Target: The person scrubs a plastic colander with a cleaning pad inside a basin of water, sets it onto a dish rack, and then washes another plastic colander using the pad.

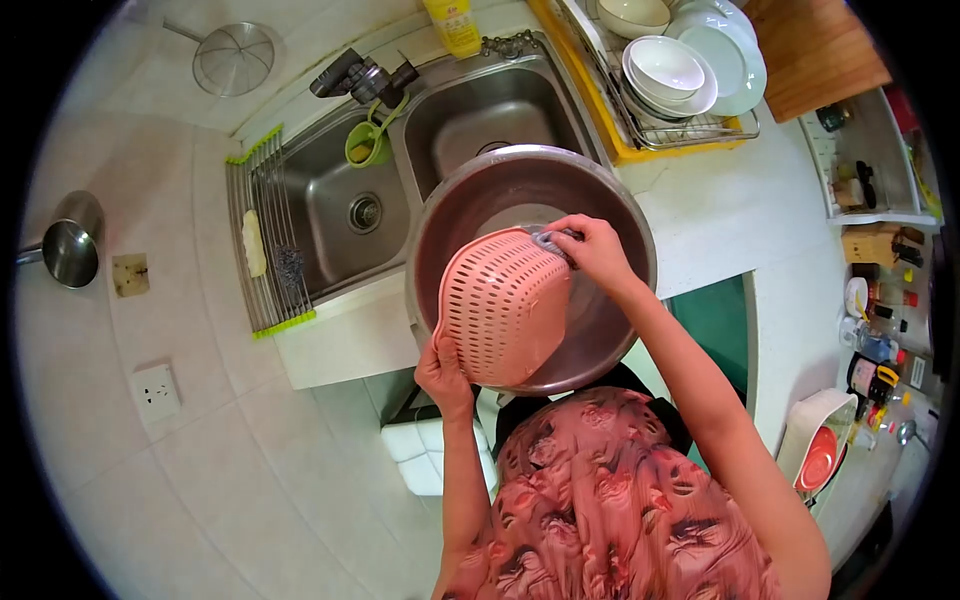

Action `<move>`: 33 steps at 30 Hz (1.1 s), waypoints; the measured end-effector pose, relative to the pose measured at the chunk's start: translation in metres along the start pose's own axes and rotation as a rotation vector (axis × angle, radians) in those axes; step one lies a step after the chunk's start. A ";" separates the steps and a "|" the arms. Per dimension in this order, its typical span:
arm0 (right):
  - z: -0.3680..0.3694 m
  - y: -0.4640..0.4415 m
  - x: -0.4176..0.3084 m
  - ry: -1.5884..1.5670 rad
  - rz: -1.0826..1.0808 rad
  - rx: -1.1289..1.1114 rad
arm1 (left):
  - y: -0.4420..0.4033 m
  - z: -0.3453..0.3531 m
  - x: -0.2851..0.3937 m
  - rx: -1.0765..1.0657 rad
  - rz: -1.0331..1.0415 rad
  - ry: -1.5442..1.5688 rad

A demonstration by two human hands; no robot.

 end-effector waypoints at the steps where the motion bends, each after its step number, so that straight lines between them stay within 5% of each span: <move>1: 0.000 -0.005 0.019 -0.166 0.051 -0.011 | 0.001 0.002 0.000 -0.007 0.006 -0.008; 6: 0.005 -0.011 0.042 -0.634 0.242 -0.070 | 0.005 -0.004 -0.010 -0.174 -0.082 0.152; 11: 0.004 -0.003 0.006 -0.549 0.079 -0.057 | -0.010 -0.002 0.052 -0.356 -0.138 0.187; 14: 0.010 0.001 -0.003 -0.532 0.001 -0.018 | -0.017 -0.011 0.051 -0.346 -0.341 0.094; 23: 0.007 -0.010 0.016 -0.487 -0.066 0.079 | -0.012 0.012 0.060 -0.302 -0.180 0.007; 26: 0.009 -0.027 0.051 0.349 -0.285 0.398 | 0.000 0.012 0.040 -0.053 -0.202 0.156; 28: 0.035 -0.017 0.069 0.739 -0.270 0.396 | 0.008 0.008 0.032 -0.076 -0.186 0.112; 31: 0.055 0.015 0.084 0.871 -0.689 0.185 | 0.011 0.011 0.038 -0.047 -0.154 0.085; 33: 0.040 0.006 0.084 0.953 -0.541 0.101 | 0.008 0.012 0.044 -0.023 -0.150 0.085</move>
Point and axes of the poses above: each hand's wrist, its own y-axis away from the middle knuckle, its own z-axis out of the palm, x = y × z, the point moved 1 cm from there along -y, towards the middle knuckle, and after that the axes turned 3 degrees about y, right-handed, at the moved point
